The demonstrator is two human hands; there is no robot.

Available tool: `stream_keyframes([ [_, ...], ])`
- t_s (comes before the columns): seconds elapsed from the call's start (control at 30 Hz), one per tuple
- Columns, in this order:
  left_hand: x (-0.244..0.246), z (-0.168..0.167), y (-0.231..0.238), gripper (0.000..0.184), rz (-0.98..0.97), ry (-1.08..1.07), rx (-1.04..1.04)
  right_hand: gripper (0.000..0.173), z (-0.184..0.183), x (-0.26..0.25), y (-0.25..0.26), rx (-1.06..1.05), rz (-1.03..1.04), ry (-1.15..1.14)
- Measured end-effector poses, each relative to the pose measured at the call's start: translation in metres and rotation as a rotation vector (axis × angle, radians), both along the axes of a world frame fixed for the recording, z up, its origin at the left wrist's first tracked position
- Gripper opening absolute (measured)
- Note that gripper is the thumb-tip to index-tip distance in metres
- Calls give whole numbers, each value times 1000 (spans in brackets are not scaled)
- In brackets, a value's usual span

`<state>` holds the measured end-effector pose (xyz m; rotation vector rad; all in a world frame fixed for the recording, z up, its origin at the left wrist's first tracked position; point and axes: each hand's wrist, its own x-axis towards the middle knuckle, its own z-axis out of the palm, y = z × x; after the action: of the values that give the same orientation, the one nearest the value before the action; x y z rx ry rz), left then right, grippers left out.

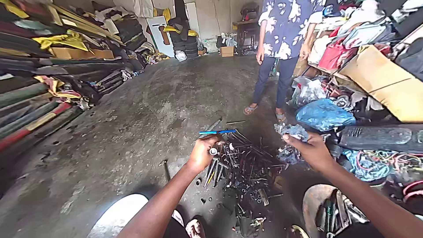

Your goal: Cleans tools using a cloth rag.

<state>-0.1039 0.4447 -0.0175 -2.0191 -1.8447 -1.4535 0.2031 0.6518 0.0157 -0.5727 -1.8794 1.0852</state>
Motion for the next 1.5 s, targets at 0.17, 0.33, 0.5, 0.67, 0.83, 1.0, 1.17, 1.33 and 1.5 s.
stream_keyframes([
  [0.17, 0, 0, -4, 18, -33, -93, 32, 19, 1, 0, 0, -3, -6, -18],
  [0.33, 0, 0, -5, 16, -88, -165, 80, 18, -1, -2, -2, -19, 35, -14],
  [0.5, 1, 1, -5, 15, -129, -246, 95, 19, 5, -2, -10, -143, 12, -62],
  [0.67, 5, -1, -4, 14, -135, -331, 67, 29, -1, -7, -14, -188, 108, -112],
  [0.83, 23, -3, 6, 18, -195, -525, 48, 37, -3, -22, -33, -260, 164, -46],
  [1.0, 43, 1, 10, 22, -117, -600, -38, 34, -5, -39, -48, -316, 194, 19],
  [1.17, 69, 5, 14, 23, -199, -707, -34, 37, -10, -50, -68, -394, 243, 23],
  [1.33, 90, 5, 15, 44, -235, -777, -136, 32, -11, -60, -85, -409, 287, 60],
  [1.5, 90, 0, 14, 20, -89, -660, -274, 30, -5, -54, -80, -409, 258, -50],
])
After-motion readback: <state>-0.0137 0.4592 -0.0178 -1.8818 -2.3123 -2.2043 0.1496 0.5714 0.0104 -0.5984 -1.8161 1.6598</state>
